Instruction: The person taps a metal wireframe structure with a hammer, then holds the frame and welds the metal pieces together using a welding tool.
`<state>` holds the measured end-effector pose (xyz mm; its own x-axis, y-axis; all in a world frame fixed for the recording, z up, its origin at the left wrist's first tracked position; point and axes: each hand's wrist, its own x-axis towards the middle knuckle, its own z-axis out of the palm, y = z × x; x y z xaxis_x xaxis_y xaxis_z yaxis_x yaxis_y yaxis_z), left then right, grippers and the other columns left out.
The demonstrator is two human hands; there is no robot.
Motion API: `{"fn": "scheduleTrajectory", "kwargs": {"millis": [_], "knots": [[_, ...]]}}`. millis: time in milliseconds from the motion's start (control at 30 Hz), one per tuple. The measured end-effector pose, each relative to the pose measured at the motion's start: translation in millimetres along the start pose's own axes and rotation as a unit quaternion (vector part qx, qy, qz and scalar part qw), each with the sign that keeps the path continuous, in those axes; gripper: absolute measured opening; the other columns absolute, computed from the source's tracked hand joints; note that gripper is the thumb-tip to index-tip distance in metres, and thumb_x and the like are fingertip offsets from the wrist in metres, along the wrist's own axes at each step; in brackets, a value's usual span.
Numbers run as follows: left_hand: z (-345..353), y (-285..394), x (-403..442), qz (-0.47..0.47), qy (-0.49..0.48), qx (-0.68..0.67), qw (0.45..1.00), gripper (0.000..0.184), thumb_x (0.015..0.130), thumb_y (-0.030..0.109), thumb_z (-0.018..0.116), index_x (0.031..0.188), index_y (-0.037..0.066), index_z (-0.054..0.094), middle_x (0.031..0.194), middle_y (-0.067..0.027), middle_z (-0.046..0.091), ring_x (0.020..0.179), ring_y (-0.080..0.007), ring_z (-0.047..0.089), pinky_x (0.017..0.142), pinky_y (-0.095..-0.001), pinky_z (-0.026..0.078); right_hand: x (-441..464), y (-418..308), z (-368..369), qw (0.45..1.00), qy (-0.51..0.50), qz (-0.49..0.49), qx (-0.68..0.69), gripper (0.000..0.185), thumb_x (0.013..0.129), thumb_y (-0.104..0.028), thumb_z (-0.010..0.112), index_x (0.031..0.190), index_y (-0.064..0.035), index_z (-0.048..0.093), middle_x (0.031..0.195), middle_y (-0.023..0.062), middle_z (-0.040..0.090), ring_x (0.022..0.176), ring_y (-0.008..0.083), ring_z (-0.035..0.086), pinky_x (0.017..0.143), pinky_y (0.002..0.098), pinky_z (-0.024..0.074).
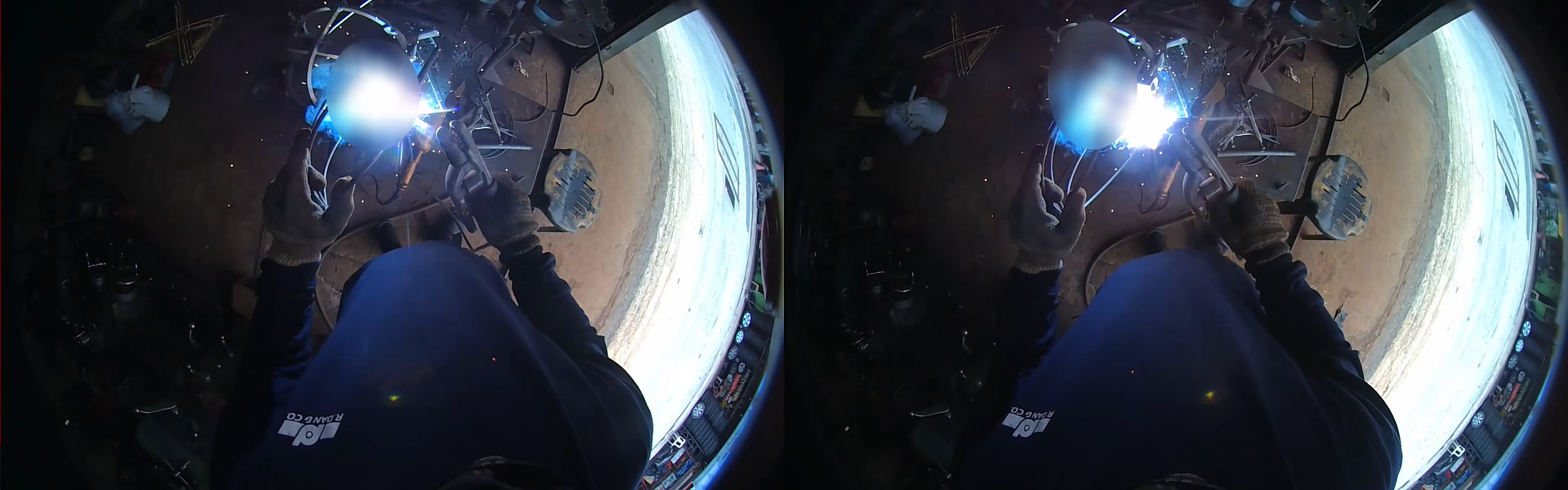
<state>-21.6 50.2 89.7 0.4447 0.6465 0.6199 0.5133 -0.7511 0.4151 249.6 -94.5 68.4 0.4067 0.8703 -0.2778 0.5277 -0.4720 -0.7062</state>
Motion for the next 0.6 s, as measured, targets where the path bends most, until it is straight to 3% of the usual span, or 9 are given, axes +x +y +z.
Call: {"fn": "scheduleTrajectory", "kwargs": {"millis": [67, 133, 167, 233, 267, 300, 367, 400, 600], "knots": [[-0.9, 1.0, 0.6, 0.008, 0.008, -0.001, 1.0, 0.073, 0.089, 0.046, 0.067, 0.139, -0.004, 0.05, 0.066, -0.0024, 0.058, 0.053, -0.0135, 0.056, 0.05, -0.03, 0.045, -1.7, 0.9, 1.4, 0.999, -0.038, 0.018, 0.008, 0.063, 0.089, -0.064, 0.057, 0.085, -0.0022, 0.069, 0.071, 0.0168, 0.067, 0.073, 0.0341, 0.069, 0.068, 0.0427, 0.0525], [-6.5, 2.6, 1.4, 0.014, -0.036, 0.003, 0.999, 0.075, 0.084, 0.025, 0.076, 0.142, -0.008, 0.044, 0.074, -0.0028, 0.056, 0.056, -0.0084, 0.05, 0.054, -0.0251, 0.046, -7.8, 10.1, 11.9, 0.997, 0.065, -0.027, 0.009, 0.054, 0.091, -0.056, 0.059, 0.088, -0.0033, 0.069, 0.074, 0.0154, 0.067, 0.07, 0.0349, 0.067, 0.066, 0.0432, 0.0522], [-5.4, -1.6, -1.6, 0.014, -0.036, 0.003, 0.999, 0.075, 0.084, 0.025, 0.076, 0.142, -0.008, 0.044, 0.074, -0.0028, 0.056, 0.056, -0.0084, 0.05, 0.054, -0.0251, 0.046, -5.2, 12.7, 11.3, 0.997, 0.065, -0.027, 0.009, 0.054, 0.091, -0.056, 0.059, 0.088, -0.0033, 0.069, 0.074, 0.0154, 0.067, 0.07, 0.0349, 0.067, 0.066, 0.0432, 0.0522], [0.6, -9.7, -10.5, 0.014, -0.035, -0.03, 0.999, 0.074, 0.084, 0.023, 0.076, 0.142, -0.009, 0.042, 0.074, -0.0027, 0.055, 0.06, -0.0082, 0.053, 0.058, -0.0242, 0.048, 0.6, 3.3, 3.1, 0.994, -0.023, -0.077, -0.075, 0.04, 0.092, -0.044, 0.063, 0.094, -0.0038, 0.069, 0.08, 0.0157, 0.069, 0.07, 0.0356, 0.067, 0.065, 0.044, 0.0523], [3.5, -13.0, -13.7, 0.023, -0.018, -0.013, 0.999, 0.072, 0.085, 0.027, 0.075, 0.141, -0.008, 0.045, 0.079, -0.0056, 0.059, 0.058, -0.0105, 0.055, 0.056, -0.0263, 0.048, -3.7, -3.9, -1.9, 0.931, -0.06, -0.206, -0.294, 0.018, 0.088, -0.022, 0.06, 0.091, -0.0071, 0.069, 0.084, 0.0108, 0.068, 0.084, 0.0331, 0.07, 0.069, 0.0471, 0.0544], [5.1, -12.8, -13.1, 0.032, -0.001, 0.005, 0.999, 0.071, 0.085, 0.03, 0.074, 0.139, -0.007, 0.048, 0.083, -0.0085, 0.064, 0.057, -0.0128, 0.058, 0.054, -0.0285, 0.049, -1.9, 7.8, 8.5, 0.937, -0.091, -0.124, -0.313, 0.021, 0.088, -0.023, 0.064, 0.1, -0.0057, 0.068, 0.088, 0.0119, 0.07, 0.086, 0.0335, 0.07, 0.07, 0.0455, 0.0548], [2.1, -4.6, -5.1, 0.029, 0.002, 0.011, 1.0, 0.07, 0.085, 0.033, 0.073, 0.138, -0.006, 0.05, 0.081, -0.0093, 0.066, 0.054, -0.0142, 0.059, 0.051, -0.0303, 0.049, -11.6, 34.6, 16.4, 0.993, 0.091, -0.075, 0.014, 0.035, 0.087, -0.031, 0.068, 0.109, -0.0034, 0.065, 0.091, 0.0158, 0.071, 0.086, 0.0349, 0.071, 0.071, 0.0443, 0.0551], [-2.5, 3.4, 2.3, 0.018, -0.012, 0.0, 1.0, 0.07, 0.084, 0.032, 0.073, 0.138, -0.006, 0.05, 0.075, -0.0071, 0.063, 0.052, -0.0133, 0.058, 0.049, -0.0299, 0.048, -9.9, 36.9, 16.7, 0.994, 0.078, -0.064, 0.034, 0.048, 0.086, -0.039, 0.069, 0.115, -0.0014, 0.062, 0.093, 0.0193, 0.071, 0.087, 0.0356, 0.071, 0.073, 0.044, 0.0551], [-2.7, 6.0, 5.7, -0.005, -0.018, -0.002, 1.0, 0.072, 0.084, 0.037, 0.074, 0.137, -0.006, 0.051, 0.059, -0.0008, 0.055, 0.048, -0.0103, 0.055, 0.046, -0.0277, 0.045, -9.0, 39.0, 16.0, 0.997, 0.062, -0.036, -0.008, 0.048, 0.086, -0.04, 0.069, 0.115, -0.0017, 0.062, 0.095, 0.0194, 0.071, 0.09, 0.0353, 0.071, 0.076, 0.0447, 0.055]]}}
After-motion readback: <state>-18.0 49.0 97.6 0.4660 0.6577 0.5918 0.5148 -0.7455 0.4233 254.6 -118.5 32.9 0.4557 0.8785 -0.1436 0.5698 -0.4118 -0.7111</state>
